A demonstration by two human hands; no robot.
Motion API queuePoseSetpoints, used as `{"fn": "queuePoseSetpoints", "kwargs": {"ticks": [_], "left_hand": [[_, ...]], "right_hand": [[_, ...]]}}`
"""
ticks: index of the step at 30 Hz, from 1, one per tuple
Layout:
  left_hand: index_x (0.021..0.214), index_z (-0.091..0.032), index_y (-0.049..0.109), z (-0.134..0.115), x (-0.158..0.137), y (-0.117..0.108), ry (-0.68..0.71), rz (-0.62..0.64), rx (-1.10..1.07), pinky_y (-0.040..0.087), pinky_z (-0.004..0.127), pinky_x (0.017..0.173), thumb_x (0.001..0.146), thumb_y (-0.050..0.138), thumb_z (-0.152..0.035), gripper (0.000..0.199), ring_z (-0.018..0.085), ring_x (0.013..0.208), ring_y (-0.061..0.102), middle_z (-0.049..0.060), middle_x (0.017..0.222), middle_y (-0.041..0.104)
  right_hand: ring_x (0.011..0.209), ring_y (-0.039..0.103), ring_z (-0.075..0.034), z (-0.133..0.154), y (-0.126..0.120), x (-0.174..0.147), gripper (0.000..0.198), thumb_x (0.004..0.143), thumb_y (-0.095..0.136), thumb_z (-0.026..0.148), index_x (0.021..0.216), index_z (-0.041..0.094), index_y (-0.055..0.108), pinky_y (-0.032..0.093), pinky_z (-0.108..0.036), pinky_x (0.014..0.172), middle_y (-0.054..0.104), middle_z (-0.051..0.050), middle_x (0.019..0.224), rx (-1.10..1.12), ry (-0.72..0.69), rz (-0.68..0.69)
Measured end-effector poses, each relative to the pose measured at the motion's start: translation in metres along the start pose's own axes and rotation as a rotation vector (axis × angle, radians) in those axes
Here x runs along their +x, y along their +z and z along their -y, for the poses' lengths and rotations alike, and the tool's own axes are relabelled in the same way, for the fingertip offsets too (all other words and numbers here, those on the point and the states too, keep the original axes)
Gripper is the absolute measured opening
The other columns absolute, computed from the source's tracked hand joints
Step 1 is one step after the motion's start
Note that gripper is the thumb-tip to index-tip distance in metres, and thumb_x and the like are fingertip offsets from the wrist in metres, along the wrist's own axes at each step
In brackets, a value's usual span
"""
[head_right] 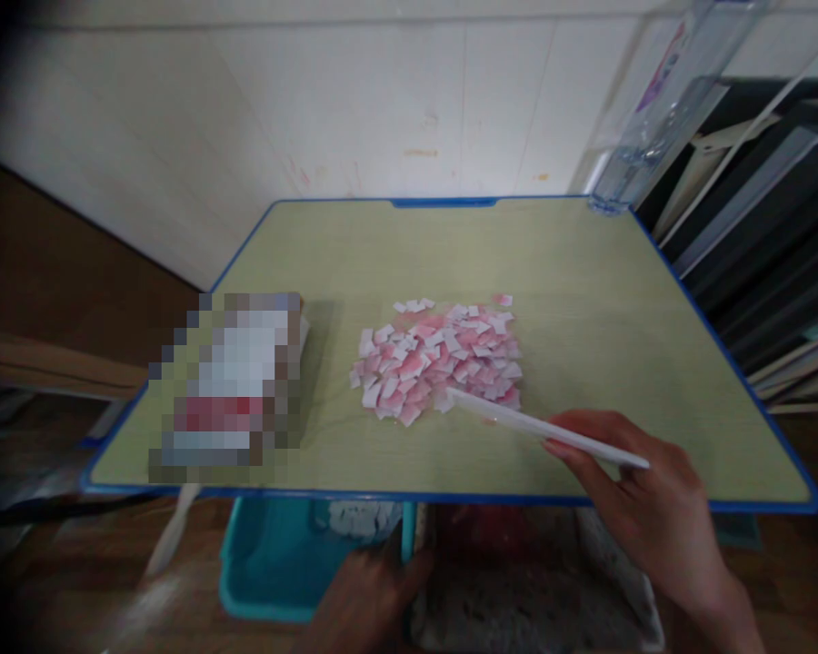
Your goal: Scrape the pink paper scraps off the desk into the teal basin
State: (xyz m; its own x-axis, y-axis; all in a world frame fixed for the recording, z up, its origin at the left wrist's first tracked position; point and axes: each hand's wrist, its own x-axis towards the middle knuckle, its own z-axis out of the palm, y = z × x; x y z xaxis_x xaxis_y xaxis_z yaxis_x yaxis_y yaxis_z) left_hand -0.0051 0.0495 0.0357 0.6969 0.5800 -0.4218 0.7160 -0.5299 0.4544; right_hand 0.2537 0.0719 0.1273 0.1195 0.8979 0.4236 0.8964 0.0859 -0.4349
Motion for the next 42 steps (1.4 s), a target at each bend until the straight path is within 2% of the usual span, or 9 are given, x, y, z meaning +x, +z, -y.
{"fn": "queuePoseSetpoints", "kwargs": {"ticks": [6,12,19,25,28,31,42], "left_hand": [[0.102,-0.023,0.055,0.001,0.000,-0.001,0.002,0.009,0.004,0.053,0.042,0.064,0.061,0.071,-0.050,0.052,0.030,0.081,0.061,0.013,0.104,0.060],[0.109,-0.024,0.052,0.000,-0.002,0.001,0.006,0.006,0.002,0.053,0.043,0.065,0.062,0.070,-0.050,0.057,0.031,0.083,0.061,0.014,0.107,0.058],[0.104,-0.024,0.054,0.001,-0.001,0.001,0.016,-0.041,-0.023,0.052,0.043,0.068,0.059,0.072,-0.051,0.055,0.032,0.090,0.058,0.013,0.110,0.056],[0.104,-0.024,0.054,0.000,-0.001,-0.001,0.009,-0.049,-0.032,0.052,0.044,0.068,0.060,0.072,-0.050,0.054,0.031,0.089,0.059,0.013,0.111,0.056],[0.100,-0.023,0.055,0.000,-0.001,-0.002,0.006,-0.040,-0.028,0.052,0.044,0.068,0.059,0.072,-0.050,0.052,0.031,0.090,0.059,0.013,0.108,0.057],[0.103,-0.023,0.054,-0.001,-0.001,-0.002,0.006,-0.040,-0.029,0.052,0.044,0.067,0.060,0.071,-0.050,0.053,0.031,0.087,0.060,0.012,0.106,0.058],[0.105,-0.022,0.055,-0.003,-0.002,-0.009,-0.012,-0.017,-0.015,0.053,0.047,0.065,0.060,0.072,-0.047,0.054,0.034,0.083,0.062,0.013,0.108,0.058]], "right_hand": [[0.052,0.063,-0.012,-0.008,0.010,0.009,0.013,0.077,0.059,0.038,0.079,0.026,0.062,0.047,-0.021,0.046,0.068,0.005,0.066,0.090,-0.033,0.035],[0.055,0.064,-0.012,-0.015,0.007,0.005,0.009,0.077,0.060,0.036,0.081,0.028,0.061,0.048,-0.020,0.048,0.068,0.006,0.069,0.124,-0.035,0.071],[0.056,0.065,-0.014,-0.024,0.001,-0.005,0.008,0.076,0.061,0.035,0.078,0.028,0.065,0.050,-0.022,0.049,0.070,0.004,0.068,0.195,-0.043,0.142],[0.056,0.065,-0.014,-0.031,-0.003,-0.015,0.010,0.071,0.065,0.035,0.075,0.026,0.065,0.051,-0.021,0.049,0.070,0.004,0.067,0.258,0.053,0.129],[0.055,0.064,-0.014,-0.036,0.001,-0.017,0.012,0.070,0.066,0.033,0.077,0.025,0.062,0.050,-0.022,0.046,0.069,0.004,0.067,0.294,0.164,0.056],[0.053,0.063,-0.014,-0.038,0.007,-0.013,0.013,0.069,0.066,0.031,0.079,0.025,0.060,0.049,-0.022,0.045,0.068,0.006,0.065,0.310,0.249,0.044],[0.046,0.056,-0.012,-0.030,0.008,-0.001,0.016,0.064,0.068,0.034,0.071,0.023,0.059,0.044,-0.020,0.039,0.059,0.006,0.054,0.382,0.366,0.205]]}}
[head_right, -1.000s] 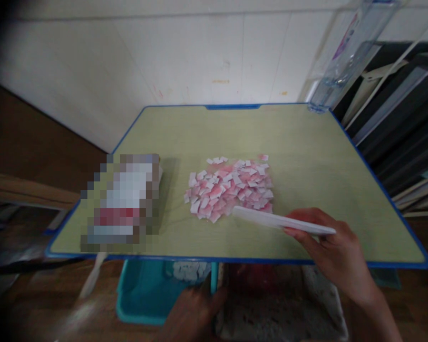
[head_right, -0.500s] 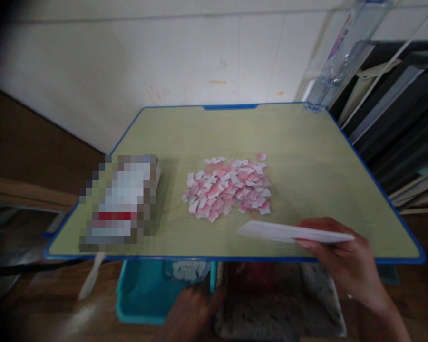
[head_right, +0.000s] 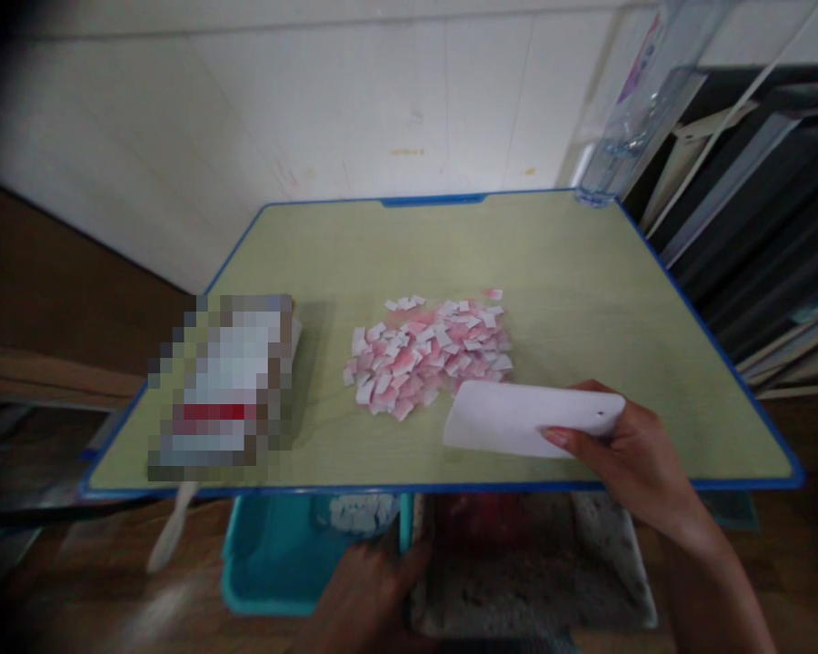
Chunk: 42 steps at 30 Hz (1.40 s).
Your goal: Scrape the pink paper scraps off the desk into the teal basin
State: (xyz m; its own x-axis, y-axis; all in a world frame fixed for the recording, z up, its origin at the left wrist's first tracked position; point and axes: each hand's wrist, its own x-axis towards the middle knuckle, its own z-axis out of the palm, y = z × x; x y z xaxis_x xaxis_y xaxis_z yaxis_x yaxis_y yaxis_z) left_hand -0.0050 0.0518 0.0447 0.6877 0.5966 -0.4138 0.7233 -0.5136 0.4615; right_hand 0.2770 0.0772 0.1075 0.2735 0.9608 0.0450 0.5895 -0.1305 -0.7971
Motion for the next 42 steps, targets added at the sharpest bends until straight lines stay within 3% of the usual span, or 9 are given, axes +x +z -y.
{"fn": "queuePoseSetpoints", "kwargs": {"ticks": [12,16,21,27,32,36,38,42], "left_hand": [[0.108,-0.022,0.053,0.002,-0.001,0.003,0.014,-0.027,-0.017,0.050,0.046,0.074,0.058,0.074,-0.049,0.060,0.034,0.097,0.056,0.014,0.117,0.052],[0.107,-0.022,0.053,0.002,0.000,0.003,0.025,-0.031,-0.013,0.049,0.045,0.076,0.061,0.072,-0.049,0.056,0.033,0.099,0.055,0.013,0.119,0.052],[0.107,-0.022,0.053,0.001,0.000,0.001,0.001,0.023,0.023,0.051,0.046,0.070,0.064,0.067,-0.053,0.055,0.033,0.090,0.059,0.014,0.103,0.059],[0.109,-0.021,0.052,0.001,0.001,0.000,0.022,-0.003,0.008,0.050,0.046,0.071,0.059,0.073,-0.046,0.060,0.034,0.094,0.057,0.015,0.110,0.057],[0.104,-0.022,0.056,0.000,0.000,0.000,-0.020,0.017,0.042,0.051,0.048,0.069,0.058,0.074,-0.048,0.055,0.034,0.087,0.060,0.013,0.104,0.060],[0.110,-0.023,0.054,0.000,0.000,0.000,-0.010,0.020,0.033,0.050,0.046,0.069,0.058,0.074,-0.047,0.060,0.034,0.087,0.060,0.014,0.109,0.058],[0.113,-0.024,0.053,0.001,0.000,0.000,-0.006,0.012,0.020,0.050,0.045,0.071,0.059,0.074,-0.047,0.063,0.033,0.089,0.060,0.014,0.110,0.058],[0.110,-0.025,0.055,0.002,0.000,0.002,-0.015,-0.007,0.018,0.050,0.044,0.071,0.057,0.075,-0.046,0.061,0.032,0.089,0.060,0.012,0.106,0.059]], "right_hand": [[0.046,0.056,-0.012,-0.004,-0.005,-0.010,0.019,0.063,0.070,0.036,0.073,0.022,0.063,0.044,-0.018,0.039,0.061,0.004,0.056,0.065,-0.002,0.105],[0.053,0.061,-0.013,-0.001,-0.007,-0.016,0.013,0.065,0.070,0.033,0.068,0.021,0.067,0.048,-0.018,0.047,0.066,0.000,0.062,0.070,-0.052,0.109],[0.053,0.062,-0.013,-0.005,-0.014,-0.028,0.008,0.065,0.071,0.031,0.066,0.023,0.069,0.049,-0.017,0.048,0.068,-0.001,0.063,0.080,-0.118,0.074],[0.056,0.065,-0.010,-0.004,-0.020,-0.032,0.009,0.067,0.070,0.022,0.074,0.028,0.071,0.050,-0.012,0.052,0.071,0.002,0.067,0.045,-0.237,0.120],[0.051,0.064,-0.009,0.001,-0.021,-0.031,0.007,0.066,0.070,0.022,0.071,0.027,0.070,0.048,-0.010,0.048,0.071,0.004,0.064,-0.014,-0.306,0.058],[0.054,0.066,-0.011,0.000,-0.022,-0.036,0.008,0.068,0.069,0.026,0.075,0.029,0.071,0.050,-0.012,0.052,0.073,0.004,0.066,-0.068,-0.368,0.105],[0.052,0.066,-0.012,-0.005,-0.024,-0.039,0.007,0.066,0.070,0.033,0.072,0.029,0.071,0.051,-0.014,0.050,0.073,0.004,0.065,-0.112,-0.350,0.021],[0.049,0.064,-0.014,-0.016,-0.030,-0.039,0.008,0.066,0.069,0.033,0.069,0.026,0.066,0.050,-0.018,0.045,0.070,0.004,0.061,-0.194,-0.253,-0.313]]}}
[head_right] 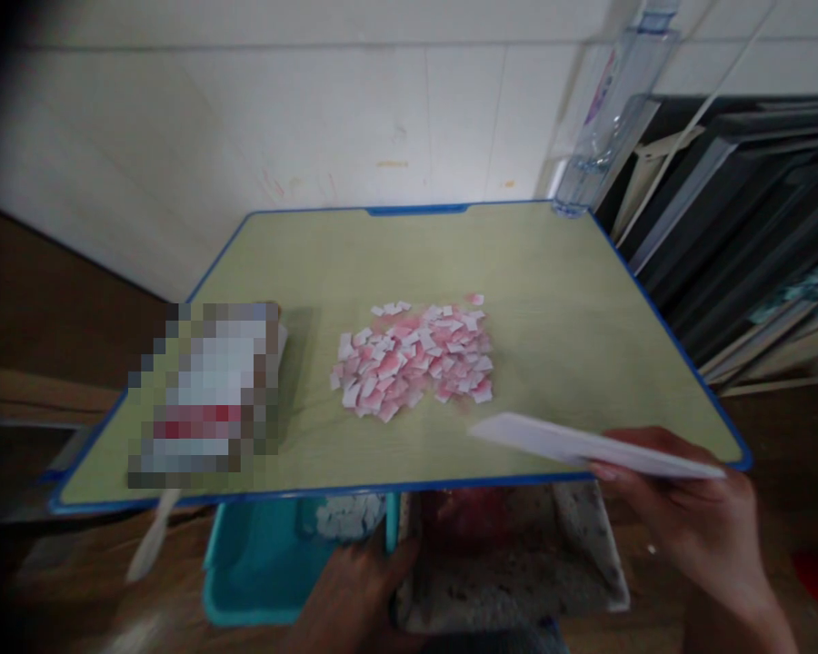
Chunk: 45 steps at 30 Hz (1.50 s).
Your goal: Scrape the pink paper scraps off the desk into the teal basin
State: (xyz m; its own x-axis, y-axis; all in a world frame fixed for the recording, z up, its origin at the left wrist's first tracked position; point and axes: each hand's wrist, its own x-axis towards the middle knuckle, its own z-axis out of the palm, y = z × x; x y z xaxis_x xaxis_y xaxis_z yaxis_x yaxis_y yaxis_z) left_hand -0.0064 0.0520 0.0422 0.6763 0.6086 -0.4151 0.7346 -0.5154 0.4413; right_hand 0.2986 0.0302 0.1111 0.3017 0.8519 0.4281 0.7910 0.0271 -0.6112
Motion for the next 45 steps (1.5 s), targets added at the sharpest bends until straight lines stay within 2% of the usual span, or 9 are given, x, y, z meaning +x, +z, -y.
{"fn": "queuePoseSetpoints", "kwargs": {"ticks": [3,9,12,19,23,31,38,42,45], "left_hand": [[0.111,-0.025,0.053,0.000,0.000,0.001,0.015,-0.011,0.004,0.050,0.043,0.072,0.057,0.075,-0.045,0.062,0.031,0.089,0.060,0.012,0.109,0.058],[0.105,-0.025,0.056,-0.001,-0.001,0.000,0.008,-0.018,0.009,0.052,0.045,0.065,0.056,0.076,-0.043,0.056,0.033,0.082,0.062,0.012,0.106,0.060],[0.107,-0.024,0.055,-0.002,-0.001,-0.001,0.007,-0.016,-0.001,0.051,0.044,0.067,0.055,0.077,-0.041,0.059,0.033,0.083,0.061,0.013,0.108,0.059],[0.108,-0.024,0.055,-0.001,-0.001,0.001,0.007,-0.012,-0.008,0.051,0.043,0.070,0.059,0.074,-0.043,0.056,0.030,0.083,0.061,0.012,0.105,0.061],[0.106,-0.024,0.056,-0.001,-0.001,0.001,0.004,-0.014,-0.008,0.051,0.043,0.070,0.056,0.076,-0.044,0.058,0.030,0.084,0.061,0.011,0.106,0.060],[0.115,-0.024,0.051,0.001,0.001,0.003,0.026,-0.035,-0.025,0.049,0.043,0.075,0.059,0.073,-0.046,0.064,0.032,0.095,0.058,0.015,0.114,0.056],[0.108,-0.023,0.055,0.004,0.000,0.008,0.009,0.010,-0.013,0.050,0.045,0.072,0.059,0.074,-0.046,0.058,0.033,0.090,0.059,0.013,0.107,0.059],[0.113,-0.022,0.052,0.004,0.002,0.007,0.045,-0.029,-0.039,0.047,0.042,0.081,0.056,0.076,-0.044,0.066,0.032,0.102,0.054,0.014,0.119,0.053],[0.111,-0.023,0.053,0.004,0.002,0.009,0.014,-0.011,-0.024,0.049,0.043,0.077,0.058,0.074,-0.046,0.061,0.031,0.096,0.056,0.013,0.116,0.055]], "right_hand": [[0.050,0.064,-0.015,-0.003,0.000,0.004,0.010,0.067,0.069,0.026,0.077,0.025,0.066,0.049,-0.020,0.044,0.070,0.003,0.064,-0.059,0.041,-0.064],[0.056,0.066,-0.016,0.010,0.001,0.006,0.007,0.071,0.066,0.028,0.078,0.028,0.068,0.052,-0.022,0.050,0.072,0.003,0.070,-0.054,0.025,0.057],[0.056,0.067,-0.016,0.018,0.007,0.007,0.008,0.071,0.065,0.030,0.078,0.029,0.068,0.053,-0.023,0.052,0.073,0.003,0.070,-0.058,0.003,0.056],[0.060,0.067,-0.018,0.025,0.012,0.012,0.009,0.074,0.062,0.034,0.081,0.033,0.067,0.052,-0.026,0.053,0.073,0.003,0.074,0.027,-0.023,0.229],[0.052,0.064,-0.017,0.022,0.007,0.011,0.013,0.072,0.064,0.037,0.080,0.028,0.066,0.049,-0.025,0.044,0.071,0.002,0.068,-0.028,0.075,0.134],[0.045,0.061,-0.015,0.028,0.016,0.013,0.011,0.075,0.060,0.039,0.079,0.029,0.063,0.045,-0.023,0.040,0.068,0.004,0.060,-0.139,0.074,-0.003],[0.049,0.061,-0.013,0.035,0.026,0.022,0.009,0.076,0.060,0.037,0.079,0.030,0.065,0.045,-0.023,0.042,0.070,0.005,0.066,-0.082,-0.090,0.116],[0.054,0.064,-0.015,0.037,0.025,0.025,0.008,0.078,0.059,0.034,0.083,0.030,0.063,0.048,-0.024,0.047,0.071,0.004,0.071,-0.054,-0.070,0.100],[0.054,0.065,-0.015,0.036,0.024,0.025,0.010,0.077,0.060,0.036,0.082,0.029,0.064,0.050,-0.025,0.048,0.072,0.003,0.071,-0.033,-0.079,0.120]]}}
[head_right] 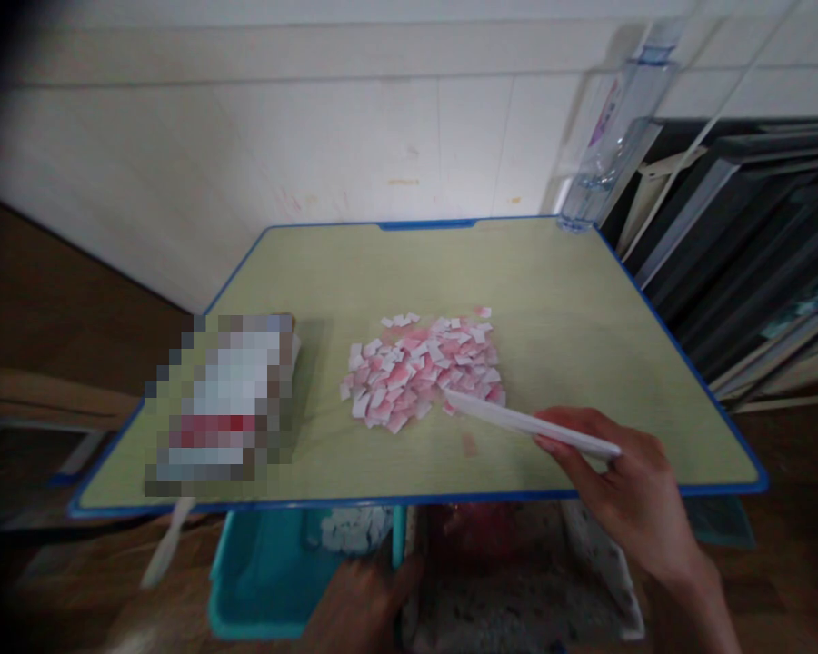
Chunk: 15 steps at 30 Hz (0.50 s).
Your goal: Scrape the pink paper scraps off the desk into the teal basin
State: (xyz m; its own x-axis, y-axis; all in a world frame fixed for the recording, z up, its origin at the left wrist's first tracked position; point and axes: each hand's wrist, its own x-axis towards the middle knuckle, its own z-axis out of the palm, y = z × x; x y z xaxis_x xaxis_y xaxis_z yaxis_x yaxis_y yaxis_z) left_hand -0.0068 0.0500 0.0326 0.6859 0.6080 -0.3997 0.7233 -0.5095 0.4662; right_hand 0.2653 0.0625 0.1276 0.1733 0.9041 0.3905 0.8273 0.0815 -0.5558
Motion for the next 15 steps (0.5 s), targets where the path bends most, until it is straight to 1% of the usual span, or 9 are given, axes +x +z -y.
{"fn": "queuePoseSetpoints", "kwargs": {"ticks": [2,5,7,10,12,15], "left_hand": [[0.109,-0.025,0.054,0.000,0.000,0.002,-0.018,0.014,0.011,0.050,0.043,0.075,0.058,0.074,-0.045,0.059,0.030,0.092,0.058,0.012,0.114,0.056],[0.116,-0.026,0.050,0.001,0.000,0.004,-0.001,-0.005,-0.008,0.049,0.042,0.078,0.057,0.075,-0.044,0.067,0.030,0.097,0.056,0.013,0.119,0.054],[0.118,-0.025,0.049,0.001,0.000,0.004,0.004,-0.005,-0.015,0.049,0.043,0.078,0.059,0.074,-0.046,0.068,0.032,0.098,0.055,0.014,0.119,0.053],[0.115,-0.024,0.052,0.001,0.000,0.003,0.009,-0.007,-0.013,0.049,0.045,0.077,0.060,0.073,-0.045,0.063,0.033,0.097,0.056,0.016,0.117,0.054],[0.115,-0.024,0.052,0.001,0.000,0.002,0.019,-0.016,-0.015,0.049,0.044,0.076,0.058,0.074,-0.044,0.064,0.033,0.097,0.055,0.016,0.117,0.054],[0.112,-0.024,0.053,0.001,0.000,0.002,0.025,-0.021,-0.017,0.050,0.044,0.074,0.059,0.074,-0.045,0.061,0.032,0.095,0.056,0.014,0.116,0.054]], "right_hand": [[0.054,0.065,-0.015,-0.002,-0.001,-0.001,0.012,0.075,0.061,0.036,0.082,0.027,0.065,0.050,-0.024,0.047,0.072,0.003,0.071,0.005,-0.014,0.016],[0.055,0.065,-0.014,-0.005,0.001,-0.002,0.012,0.075,0.062,0.034,0.084,0.026,0.065,0.051,-0.022,0.048,0.072,0.003,0.072,0.003,0.018,-0.042],[0.056,0.065,-0.014,-0.008,0.004,-0.002,0.012,0.075,0.062,0.034,0.084,0.026,0.064,0.051,-0.022,0.048,0.072,0.003,0.072,0.004,0.029,-0.060],[0.056,0.065,-0.014,-0.010,0.007,0.000,0.012,0.076,0.061,0.036,0.083,0.026,0.065,0.051,-0.022,0.050,0.072,0.003,0.072,0.010,0.012,-0.015],[0.056,0.065,-0.014,-0.011,0.006,0.000,0.012,0.075,0.062,0.036,0.083,0.027,0.065,0.050,-0.022,0.049,0.071,0.003,0.072,0.017,0.008,0.018],[0.053,0.063,-0.014,-0.015,0.003,-0.002,0.013,0.075,0.062,0.037,0.084,0.028,0.063,0.049,-0.023,0.045,0.070,0.004,0.070,0.022,0.053,-0.016]]}}
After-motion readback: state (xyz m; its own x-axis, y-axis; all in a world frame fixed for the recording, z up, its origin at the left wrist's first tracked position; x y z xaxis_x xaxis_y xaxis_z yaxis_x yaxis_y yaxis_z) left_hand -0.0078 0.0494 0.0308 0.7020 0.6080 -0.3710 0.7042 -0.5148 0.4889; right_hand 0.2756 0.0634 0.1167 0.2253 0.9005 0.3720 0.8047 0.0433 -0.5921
